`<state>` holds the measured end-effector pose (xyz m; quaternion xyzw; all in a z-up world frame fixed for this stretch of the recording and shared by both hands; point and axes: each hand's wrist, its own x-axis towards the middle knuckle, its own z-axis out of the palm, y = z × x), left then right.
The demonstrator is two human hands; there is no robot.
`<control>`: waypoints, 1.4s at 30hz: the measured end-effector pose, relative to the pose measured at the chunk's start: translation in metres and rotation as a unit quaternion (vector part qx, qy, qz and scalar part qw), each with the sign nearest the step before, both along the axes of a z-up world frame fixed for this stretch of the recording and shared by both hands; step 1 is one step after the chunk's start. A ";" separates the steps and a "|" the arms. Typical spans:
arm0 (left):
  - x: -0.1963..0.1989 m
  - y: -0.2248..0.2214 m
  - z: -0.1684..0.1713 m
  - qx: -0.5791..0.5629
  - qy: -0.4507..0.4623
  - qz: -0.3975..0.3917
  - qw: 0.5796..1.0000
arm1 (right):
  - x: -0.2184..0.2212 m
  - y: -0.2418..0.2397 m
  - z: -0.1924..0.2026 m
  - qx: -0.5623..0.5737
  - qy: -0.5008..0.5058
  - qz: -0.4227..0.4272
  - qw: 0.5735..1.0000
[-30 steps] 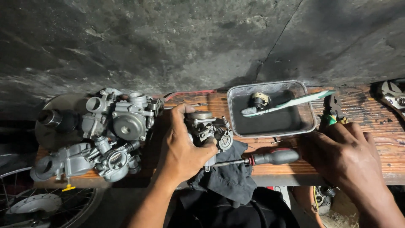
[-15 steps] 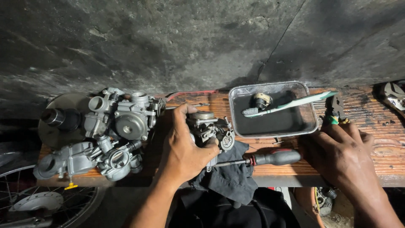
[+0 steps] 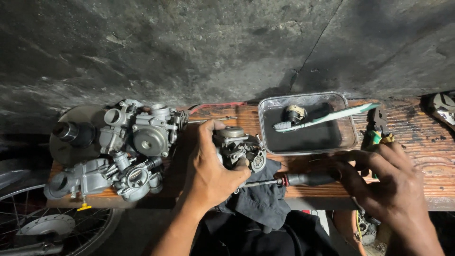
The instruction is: Disassembling a motorcycle carburetor using a screwdriver and manual manipulation of parts.
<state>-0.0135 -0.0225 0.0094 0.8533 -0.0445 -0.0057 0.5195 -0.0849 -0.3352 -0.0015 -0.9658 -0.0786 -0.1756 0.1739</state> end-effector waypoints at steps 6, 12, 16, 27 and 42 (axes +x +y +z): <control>-0.012 0.001 -0.007 -0.007 -0.108 -0.021 0.994 | 0.011 0.035 0.015 0.113 -0.042 0.093 0.988; -0.018 0.004 -0.008 -0.002 -0.147 -0.002 0.989 | 0.026 0.075 0.026 0.161 0.035 0.164 0.973; -0.021 0.003 -0.008 0.021 -0.152 -0.001 0.988 | 0.043 0.097 0.038 0.167 0.024 0.244 0.955; -0.023 0.000 -0.005 0.069 -0.136 0.017 0.988 | 0.071 0.118 0.046 0.102 0.150 0.240 0.954; -0.022 -0.001 -0.008 0.042 -0.196 -0.008 0.980 | 0.068 0.118 0.036 0.089 0.156 0.175 0.968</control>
